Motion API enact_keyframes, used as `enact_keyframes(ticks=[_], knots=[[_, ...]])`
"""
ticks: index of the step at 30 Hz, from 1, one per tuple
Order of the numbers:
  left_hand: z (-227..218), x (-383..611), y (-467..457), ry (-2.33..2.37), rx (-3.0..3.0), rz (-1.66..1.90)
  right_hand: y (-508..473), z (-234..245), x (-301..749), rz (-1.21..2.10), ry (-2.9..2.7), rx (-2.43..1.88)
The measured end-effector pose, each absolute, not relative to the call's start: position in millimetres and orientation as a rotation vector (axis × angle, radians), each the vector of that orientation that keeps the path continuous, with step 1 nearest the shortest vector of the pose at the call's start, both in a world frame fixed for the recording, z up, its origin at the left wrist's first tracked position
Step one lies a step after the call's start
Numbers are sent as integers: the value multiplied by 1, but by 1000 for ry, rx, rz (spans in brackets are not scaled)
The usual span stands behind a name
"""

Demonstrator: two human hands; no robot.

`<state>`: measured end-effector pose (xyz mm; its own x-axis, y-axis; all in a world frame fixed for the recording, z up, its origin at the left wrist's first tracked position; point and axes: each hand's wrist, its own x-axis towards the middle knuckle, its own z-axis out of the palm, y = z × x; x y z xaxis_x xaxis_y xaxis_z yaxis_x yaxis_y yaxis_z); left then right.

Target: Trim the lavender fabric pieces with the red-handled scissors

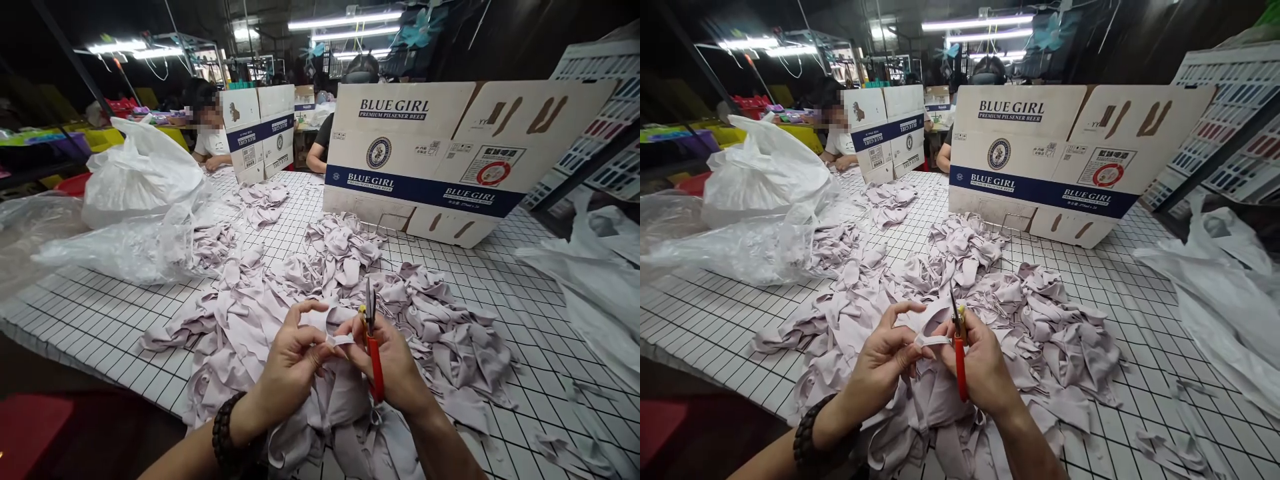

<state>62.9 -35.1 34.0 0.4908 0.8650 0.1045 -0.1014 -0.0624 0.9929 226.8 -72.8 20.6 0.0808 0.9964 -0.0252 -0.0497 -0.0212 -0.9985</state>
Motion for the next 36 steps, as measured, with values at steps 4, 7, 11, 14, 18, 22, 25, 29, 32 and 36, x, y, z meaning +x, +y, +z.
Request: enact_keyframes(ticks=[4,7,11,14,18,22,25,29,32,36], knots=[[33,67,-34,546,1267,843,-75,27,226,1332,-1123,-1167],[31,71,-33,541,1220,842,-85,34,234,1232,-1202,-1277],[29,71,-31,617,1361,903,-109,46,251,934,-1468,-1672],[28,72,-31,642,1548,919,-122,51,254,680,-1637,-1893],[26,73,-32,619,1720,897,-125,49,248,524,-1739,-2022],[26,72,-30,597,1821,877,-123,47,245,469,-1780,-2035],[28,72,-29,579,1848,877,-123,46,244,433,-1803,-2017],[29,71,-29,602,1849,873,-123,45,245,360,-1814,-1971],[29,70,-30,628,1849,851,-122,45,245,327,-1829,-1952],[29,69,-31,626,1825,830,-123,47,244,335,-1859,-1977]])
